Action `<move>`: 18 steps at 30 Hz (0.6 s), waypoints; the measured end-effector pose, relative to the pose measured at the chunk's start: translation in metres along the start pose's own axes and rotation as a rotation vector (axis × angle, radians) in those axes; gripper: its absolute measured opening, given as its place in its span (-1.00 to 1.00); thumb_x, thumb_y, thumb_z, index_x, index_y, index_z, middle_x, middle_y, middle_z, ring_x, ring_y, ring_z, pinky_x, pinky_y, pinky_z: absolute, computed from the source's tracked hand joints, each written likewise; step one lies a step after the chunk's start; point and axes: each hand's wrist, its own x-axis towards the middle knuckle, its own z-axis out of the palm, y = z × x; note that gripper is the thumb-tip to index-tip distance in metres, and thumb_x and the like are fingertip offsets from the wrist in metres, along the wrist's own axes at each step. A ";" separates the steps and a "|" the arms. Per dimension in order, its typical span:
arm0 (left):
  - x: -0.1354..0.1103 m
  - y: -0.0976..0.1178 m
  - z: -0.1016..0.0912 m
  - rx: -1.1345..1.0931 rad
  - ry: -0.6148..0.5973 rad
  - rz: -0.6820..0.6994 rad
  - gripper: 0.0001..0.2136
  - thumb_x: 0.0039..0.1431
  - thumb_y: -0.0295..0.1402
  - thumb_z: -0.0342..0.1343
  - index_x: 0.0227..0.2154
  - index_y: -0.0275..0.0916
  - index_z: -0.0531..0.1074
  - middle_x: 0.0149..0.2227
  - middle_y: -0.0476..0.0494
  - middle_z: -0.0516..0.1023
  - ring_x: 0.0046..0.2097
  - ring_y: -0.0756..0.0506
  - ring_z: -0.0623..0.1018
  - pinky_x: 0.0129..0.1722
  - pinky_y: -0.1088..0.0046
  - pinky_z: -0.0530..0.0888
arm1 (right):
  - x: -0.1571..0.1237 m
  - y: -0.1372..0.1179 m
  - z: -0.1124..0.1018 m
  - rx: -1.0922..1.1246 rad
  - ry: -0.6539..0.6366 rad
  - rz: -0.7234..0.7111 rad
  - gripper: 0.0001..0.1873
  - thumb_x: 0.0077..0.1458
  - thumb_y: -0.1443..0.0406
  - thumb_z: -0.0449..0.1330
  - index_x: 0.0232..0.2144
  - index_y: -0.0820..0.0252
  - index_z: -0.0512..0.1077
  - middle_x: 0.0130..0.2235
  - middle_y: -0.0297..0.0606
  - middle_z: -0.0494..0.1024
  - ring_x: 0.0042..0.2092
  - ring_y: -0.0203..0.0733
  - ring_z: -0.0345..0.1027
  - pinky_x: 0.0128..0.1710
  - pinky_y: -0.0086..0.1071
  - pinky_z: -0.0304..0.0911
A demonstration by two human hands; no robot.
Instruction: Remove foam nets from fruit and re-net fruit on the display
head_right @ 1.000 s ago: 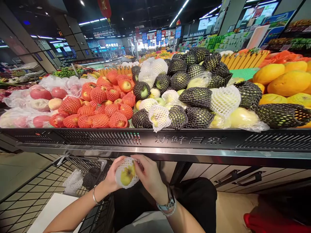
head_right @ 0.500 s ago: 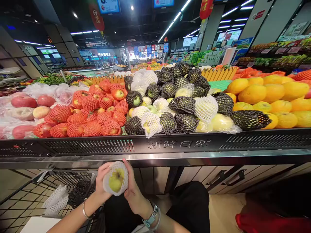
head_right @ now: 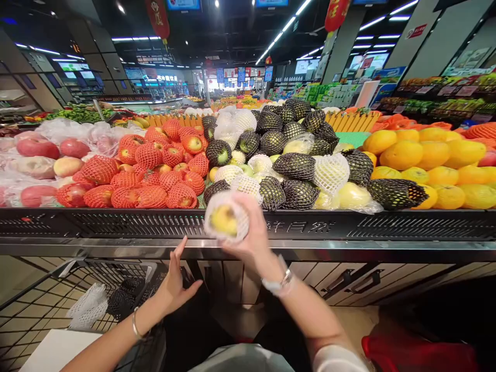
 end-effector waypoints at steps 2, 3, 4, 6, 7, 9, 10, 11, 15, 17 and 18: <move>-0.001 -0.010 0.001 0.051 0.000 -0.082 -0.08 0.15 -0.46 0.11 0.33 -0.08 -0.49 0.37 -0.44 -0.16 0.38 -0.31 -0.05 0.24 -0.14 0.11 | 0.058 0.006 -0.026 -0.317 -0.053 -0.111 -0.26 -0.10 0.13 0.27 0.13 0.14 0.19 0.14 -0.08 0.25 0.20 0.14 0.13 0.19 0.04 0.07; 0.000 -0.014 0.002 0.064 -0.012 -0.126 -0.11 0.14 -0.45 0.12 0.34 -0.10 -0.40 0.37 -0.45 -0.14 0.38 -0.33 -0.05 0.24 -0.14 0.11 | 0.085 0.012 -0.035 -0.453 -0.089 -0.124 -0.29 -0.06 0.18 0.25 0.15 0.17 0.18 0.16 -0.06 0.23 0.21 0.14 0.10 0.18 0.05 0.06; 0.002 -0.017 0.002 0.060 -0.036 -0.173 -0.16 0.13 -0.42 0.14 0.34 -0.13 -0.28 0.36 -0.44 -0.10 0.38 -0.34 -0.03 0.24 -0.14 0.11 | 0.109 0.020 -0.041 -0.567 -0.129 -0.122 -0.30 -0.03 0.22 0.22 0.17 0.22 0.17 0.17 -0.03 0.21 0.21 0.14 0.09 0.17 0.05 0.05; 0.010 -0.020 -0.002 -0.029 -0.070 -0.258 -0.36 0.14 -0.37 0.14 0.27 -0.18 0.07 0.31 -0.39 0.10 0.33 -0.32 0.11 0.24 -0.07 0.16 | 0.146 0.041 -0.047 -0.729 -0.217 -0.083 -0.35 0.03 0.29 0.16 0.17 0.39 0.19 0.16 0.08 0.19 0.19 0.14 0.11 0.12 -0.04 0.06; 0.015 -0.021 -0.007 -0.113 -0.058 -0.314 -0.52 0.17 -0.35 0.11 0.16 -0.21 0.26 0.23 -0.36 0.27 0.27 -0.29 0.25 0.21 -0.01 0.23 | 0.157 0.053 -0.047 -0.787 -0.282 -0.052 -0.37 0.05 0.31 0.14 0.16 0.47 0.20 0.14 0.12 0.20 0.17 0.14 0.13 0.09 -0.09 0.06; 0.030 -0.027 -0.025 -0.326 0.065 -0.449 -0.78 0.21 -0.31 0.06 -0.15 -0.25 0.49 -0.09 -0.25 0.56 -0.01 -0.17 0.51 0.04 0.18 0.41 | 0.168 0.074 -0.047 -0.904 -0.392 0.036 -0.42 0.06 0.36 0.12 0.13 0.56 0.24 0.08 0.18 0.26 0.12 0.14 0.20 0.02 -0.13 0.08; 0.037 -0.032 -0.038 -0.433 0.157 -0.520 -0.82 0.21 -0.30 0.06 -0.29 -0.26 0.51 -0.29 -0.17 0.58 -0.19 -0.11 0.55 -0.10 0.30 0.46 | 0.168 0.082 -0.047 -0.962 -0.428 0.082 -0.43 0.07 0.37 0.11 0.12 0.58 0.25 0.07 0.21 0.27 0.10 0.15 0.21 -0.01 -0.14 0.08; 0.042 -0.039 -0.055 -0.522 0.259 -0.574 -0.84 0.17 -0.29 0.09 -0.38 -0.27 0.50 -0.46 -0.08 0.53 -0.36 -0.04 0.52 -0.26 0.41 0.46 | 0.167 0.087 -0.047 -1.016 -0.456 0.128 -0.44 0.10 0.35 0.10 0.12 0.59 0.24 0.06 0.24 0.27 0.09 0.16 0.23 -0.05 -0.15 0.08; 0.038 -0.074 -0.140 -0.771 0.262 -0.745 -0.75 0.08 -0.16 0.13 -0.51 -0.25 0.39 -0.78 0.22 0.03 -0.73 0.11 0.01 -0.65 0.59 0.15 | 0.152 0.087 -0.051 -1.179 -0.577 0.255 -0.34 0.18 0.07 0.05 0.12 0.55 0.25 0.11 0.38 0.22 0.13 0.26 0.18 -0.08 -0.09 0.05; 0.016 -0.092 -0.178 -0.735 0.183 -0.879 -0.59 0.13 0.01 0.01 -0.62 -0.21 0.27 -0.81 0.23 -0.09 -0.73 0.12 -0.10 -0.69 0.60 0.08 | 0.143 0.084 -0.051 -1.235 -0.603 0.224 -0.24 0.14 -0.07 0.04 0.10 0.52 0.28 0.15 0.44 0.18 0.18 0.32 0.09 -0.05 -0.02 0.02; 0.003 -0.101 -0.192 -0.633 0.128 -0.962 -0.53 0.15 0.06 -0.05 -0.68 -0.19 0.18 -0.82 0.22 -0.14 -0.73 0.11 -0.10 -0.68 0.59 0.09 | 0.138 0.084 -0.050 -1.256 -0.592 0.184 -0.22 0.14 -0.10 0.03 0.10 0.50 0.29 0.19 0.46 0.13 0.20 0.35 0.04 -0.03 0.02 -0.01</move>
